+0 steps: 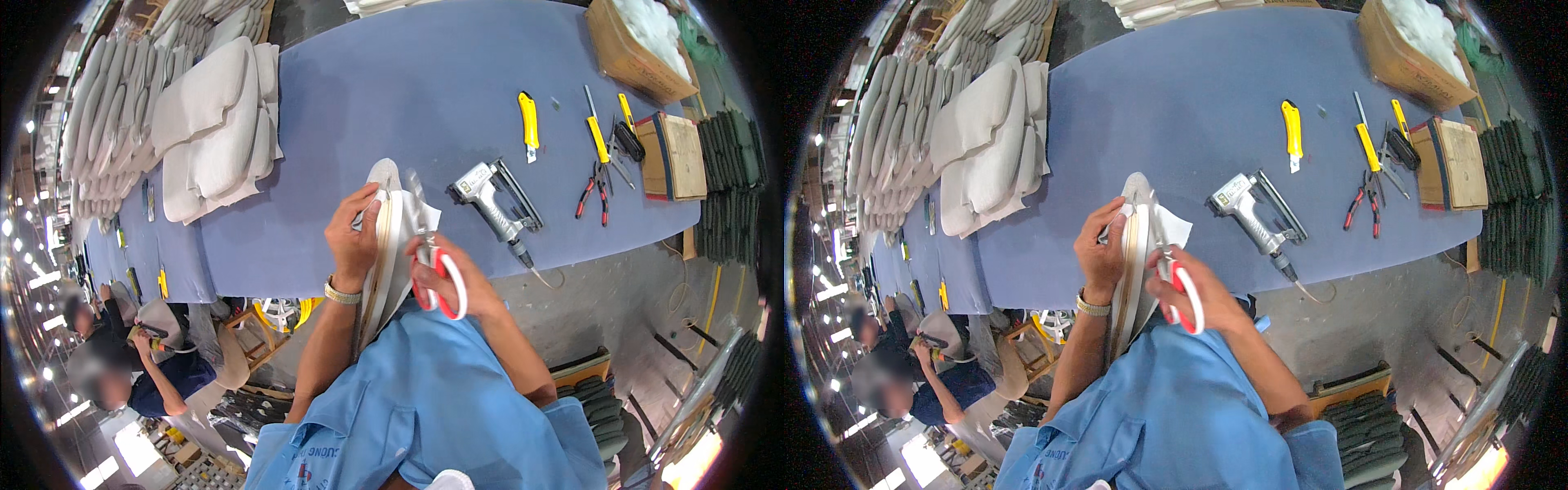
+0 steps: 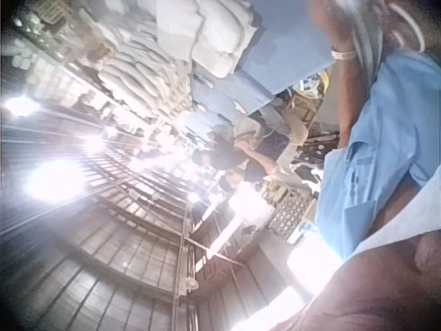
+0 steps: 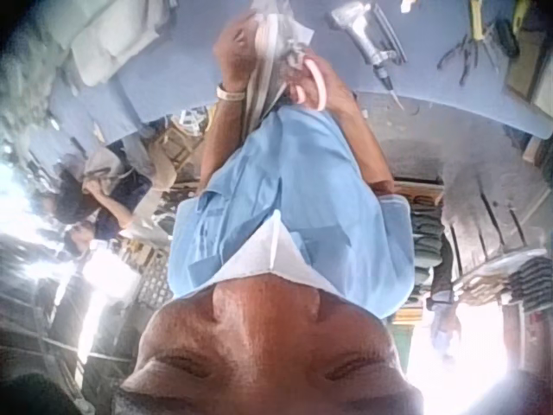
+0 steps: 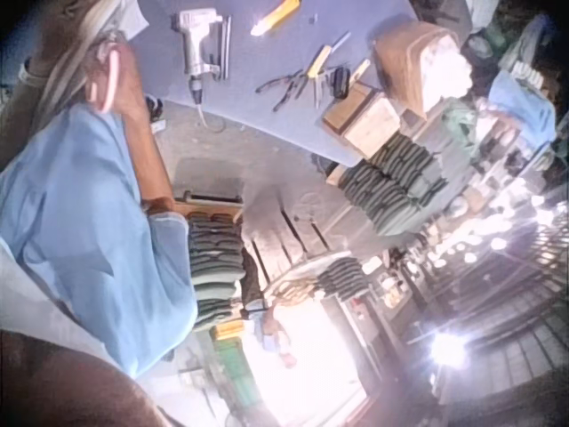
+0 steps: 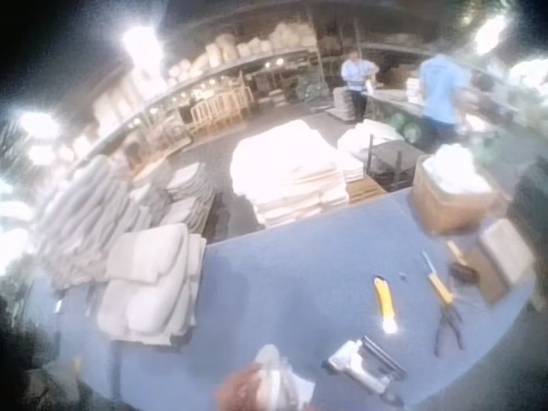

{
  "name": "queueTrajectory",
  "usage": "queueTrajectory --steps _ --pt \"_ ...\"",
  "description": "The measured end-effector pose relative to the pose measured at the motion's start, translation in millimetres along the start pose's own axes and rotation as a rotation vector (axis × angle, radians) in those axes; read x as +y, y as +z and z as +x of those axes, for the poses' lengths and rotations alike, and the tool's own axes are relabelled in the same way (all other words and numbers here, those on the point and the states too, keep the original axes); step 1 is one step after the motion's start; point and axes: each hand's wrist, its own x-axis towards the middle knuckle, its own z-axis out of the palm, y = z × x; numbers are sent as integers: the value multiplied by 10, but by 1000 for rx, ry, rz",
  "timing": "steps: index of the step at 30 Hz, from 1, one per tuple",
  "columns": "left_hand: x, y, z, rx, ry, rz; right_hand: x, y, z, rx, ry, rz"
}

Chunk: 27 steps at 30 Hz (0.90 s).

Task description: The person assembles cushion covers by inserting foam inserts, aligning edges, and securing them with a staple gun. They trim excess fabric with scissors and stack the finished cushions on the table.

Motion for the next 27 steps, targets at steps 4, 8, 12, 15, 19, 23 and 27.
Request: queueTrajectory --steps 4,8,12,15,19,23,27 --pt "34 -28 27 46 -150 -90 183 162 82 -50 188 -110" --pt "14 -29 39 54 -190 -149 205 215 87 -37 239 -202" --pt "-56 -24 19 53 -193 -197 124 284 88 5 238 -227" --pt "-80 -54 34 35 -155 -208 121 319 96 27 223 -232" --pt "8 -133 82 -26 -114 -179 164 338 111 21 231 -192" --pt "271 -247 56 -97 17 135 197 365 112 27 263 -49" --pt "296 -150 -28 -23 104 283 306 357 120 1 321 190"
